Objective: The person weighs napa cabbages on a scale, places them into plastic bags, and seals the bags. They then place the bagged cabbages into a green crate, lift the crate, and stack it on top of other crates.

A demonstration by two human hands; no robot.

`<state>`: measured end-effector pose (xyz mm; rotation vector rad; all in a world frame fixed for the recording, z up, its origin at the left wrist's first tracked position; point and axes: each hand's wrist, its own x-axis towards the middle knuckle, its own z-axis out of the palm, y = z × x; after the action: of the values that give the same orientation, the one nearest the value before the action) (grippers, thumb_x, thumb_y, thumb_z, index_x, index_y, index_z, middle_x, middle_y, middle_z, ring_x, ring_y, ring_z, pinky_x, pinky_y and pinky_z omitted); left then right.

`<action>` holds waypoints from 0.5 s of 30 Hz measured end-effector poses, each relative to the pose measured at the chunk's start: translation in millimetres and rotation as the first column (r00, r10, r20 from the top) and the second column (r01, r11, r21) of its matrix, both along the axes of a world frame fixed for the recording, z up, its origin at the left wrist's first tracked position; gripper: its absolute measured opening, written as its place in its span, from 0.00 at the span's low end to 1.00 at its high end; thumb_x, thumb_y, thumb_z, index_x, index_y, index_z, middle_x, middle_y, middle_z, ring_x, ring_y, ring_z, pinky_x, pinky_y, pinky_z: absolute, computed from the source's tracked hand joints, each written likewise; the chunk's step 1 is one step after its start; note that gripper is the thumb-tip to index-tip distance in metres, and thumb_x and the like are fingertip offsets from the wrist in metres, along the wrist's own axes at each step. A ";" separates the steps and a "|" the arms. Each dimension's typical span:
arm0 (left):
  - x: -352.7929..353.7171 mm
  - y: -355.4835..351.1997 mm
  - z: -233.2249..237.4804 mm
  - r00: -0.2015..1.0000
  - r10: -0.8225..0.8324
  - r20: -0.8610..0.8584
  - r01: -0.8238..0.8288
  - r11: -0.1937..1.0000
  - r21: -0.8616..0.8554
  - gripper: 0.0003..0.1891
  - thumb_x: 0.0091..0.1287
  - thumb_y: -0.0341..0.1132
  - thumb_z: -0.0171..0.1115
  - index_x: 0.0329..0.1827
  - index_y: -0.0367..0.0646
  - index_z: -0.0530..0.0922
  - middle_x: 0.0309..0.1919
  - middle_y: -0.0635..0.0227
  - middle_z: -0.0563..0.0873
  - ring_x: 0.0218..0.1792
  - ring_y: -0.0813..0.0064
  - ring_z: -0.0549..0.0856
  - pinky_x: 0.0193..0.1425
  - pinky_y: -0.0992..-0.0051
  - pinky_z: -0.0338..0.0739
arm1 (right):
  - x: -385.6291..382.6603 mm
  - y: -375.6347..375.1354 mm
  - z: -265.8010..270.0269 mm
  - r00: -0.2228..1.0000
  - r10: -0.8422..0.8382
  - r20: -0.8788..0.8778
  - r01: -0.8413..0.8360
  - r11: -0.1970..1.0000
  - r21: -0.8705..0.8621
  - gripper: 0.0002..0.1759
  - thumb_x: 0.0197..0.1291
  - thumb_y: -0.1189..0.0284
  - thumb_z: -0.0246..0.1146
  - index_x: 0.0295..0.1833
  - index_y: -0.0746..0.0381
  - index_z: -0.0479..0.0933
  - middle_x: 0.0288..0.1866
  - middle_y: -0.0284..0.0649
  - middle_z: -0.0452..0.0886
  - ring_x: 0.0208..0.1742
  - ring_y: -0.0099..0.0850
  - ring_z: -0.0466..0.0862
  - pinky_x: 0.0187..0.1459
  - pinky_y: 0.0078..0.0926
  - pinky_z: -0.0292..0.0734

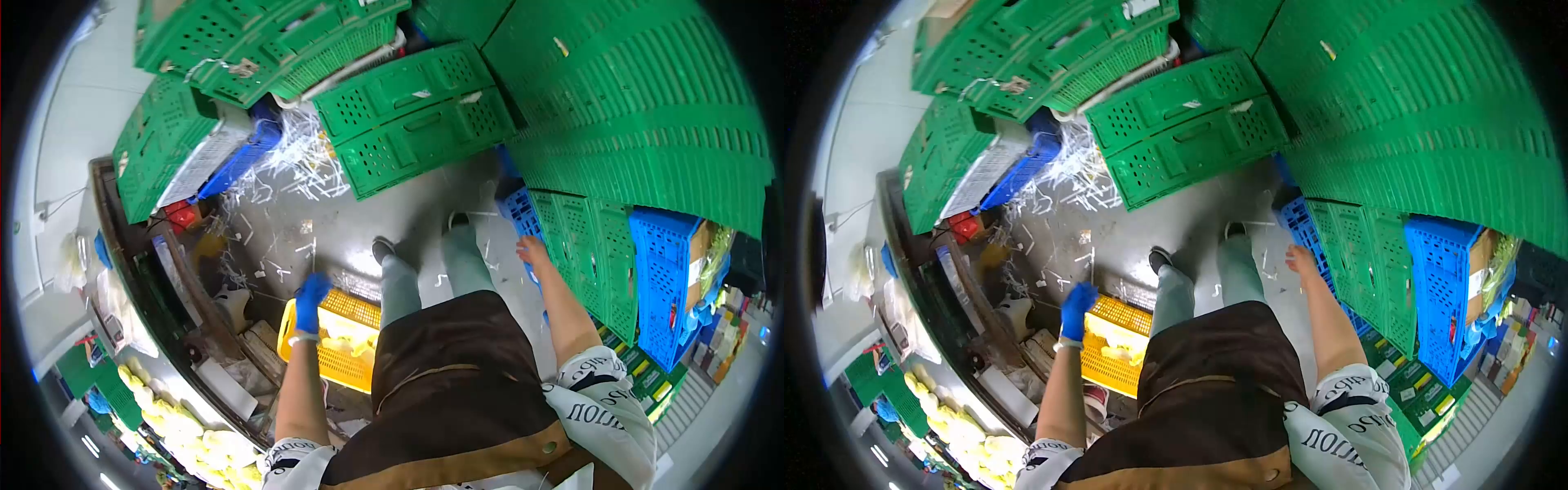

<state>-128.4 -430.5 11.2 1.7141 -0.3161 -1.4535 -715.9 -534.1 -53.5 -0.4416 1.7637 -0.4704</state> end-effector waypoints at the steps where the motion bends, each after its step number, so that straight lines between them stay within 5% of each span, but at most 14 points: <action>1: -4.5 -31.1 4.7 1.000 -0.007 -0.028 0.006 1.000 -0.025 0.15 0.73 0.38 0.50 0.56 0.40 0.78 0.44 0.66 0.85 0.43 0.76 0.83 0.49 0.77 0.77 | 0.2 -14.1 -9.6 0.999 -0.046 0.004 0.046 0.999 -0.017 0.26 0.62 0.55 0.58 0.61 0.59 0.70 0.54 0.41 0.79 0.48 0.34 0.81 0.48 0.32 0.74; 4: 8.6 -89.9 -45.6 0.973 -0.211 0.089 0.214 0.977 -0.024 0.18 0.75 0.40 0.48 0.61 0.40 0.74 0.48 0.67 0.83 0.44 0.77 0.83 0.50 0.79 0.76 | -5.0 -64.7 -50.1 0.990 -0.132 -0.056 0.128 0.990 -0.065 0.28 0.62 0.53 0.58 0.62 0.58 0.69 0.54 0.38 0.78 0.48 0.33 0.80 0.47 0.31 0.74; 7: 19.6 -122.1 -145.5 0.984 -0.161 0.078 0.162 0.987 0.000 0.23 0.74 0.41 0.49 0.69 0.44 0.68 0.57 0.68 0.79 0.52 0.77 0.79 0.56 0.78 0.71 | -37.3 -134.7 -114.7 0.969 -0.063 -0.240 0.048 0.996 -0.069 0.30 0.60 0.51 0.60 0.61 0.59 0.69 0.50 0.35 0.77 0.45 0.28 0.79 0.43 0.26 0.72; 9: 2.9 -155.1 -173.9 0.986 -0.101 0.131 0.089 0.992 0.092 0.26 0.74 0.46 0.47 0.73 0.49 0.64 0.65 0.71 0.72 0.60 0.75 0.74 0.66 0.71 0.64 | -61.8 -173.3 -173.8 0.950 -0.097 -0.296 0.034 0.977 -0.212 0.32 0.62 0.50 0.58 0.64 0.60 0.67 0.56 0.37 0.74 0.52 0.30 0.75 0.51 0.28 0.68; 11: 1.3 -180.3 -217.5 0.973 -0.164 0.163 0.148 0.984 0.102 0.28 0.74 0.51 0.45 0.74 0.51 0.62 0.70 0.74 0.68 0.67 0.72 0.69 0.73 0.66 0.53 | -58.2 -219.8 -187.0 0.958 -0.226 -0.179 0.185 0.957 -0.223 0.32 0.66 0.50 0.54 0.67 0.61 0.65 0.63 0.40 0.69 0.61 0.33 0.69 0.61 0.32 0.61; 13: -8.5 -202.1 -264.0 0.962 -0.132 0.239 0.142 0.990 -0.024 0.28 0.74 0.52 0.45 0.74 0.50 0.62 0.69 0.71 0.69 0.66 0.70 0.70 0.72 0.62 0.58 | -52.1 -254.9 -198.4 0.949 -0.315 0.003 0.302 0.907 -0.293 0.33 0.69 0.51 0.50 0.71 0.61 0.62 0.71 0.43 0.65 0.70 0.37 0.63 0.71 0.36 0.54; 15: -26.4 -227.6 -285.9 0.992 -0.044 -0.119 0.028 0.991 -0.135 0.27 0.75 0.51 0.43 0.72 0.49 0.63 0.68 0.67 0.71 0.64 0.68 0.73 0.69 0.58 0.66 | -39.1 -284.5 -202.4 0.906 -0.362 0.220 0.420 0.839 -0.345 0.32 0.71 0.52 0.47 0.72 0.60 0.61 0.73 0.41 0.63 0.72 0.39 0.63 0.71 0.37 0.56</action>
<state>-154.8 -658.2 -274.6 1.5135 -0.3707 -1.5219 -755.0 -818.6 -256.0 -0.3032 1.6173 -1.1321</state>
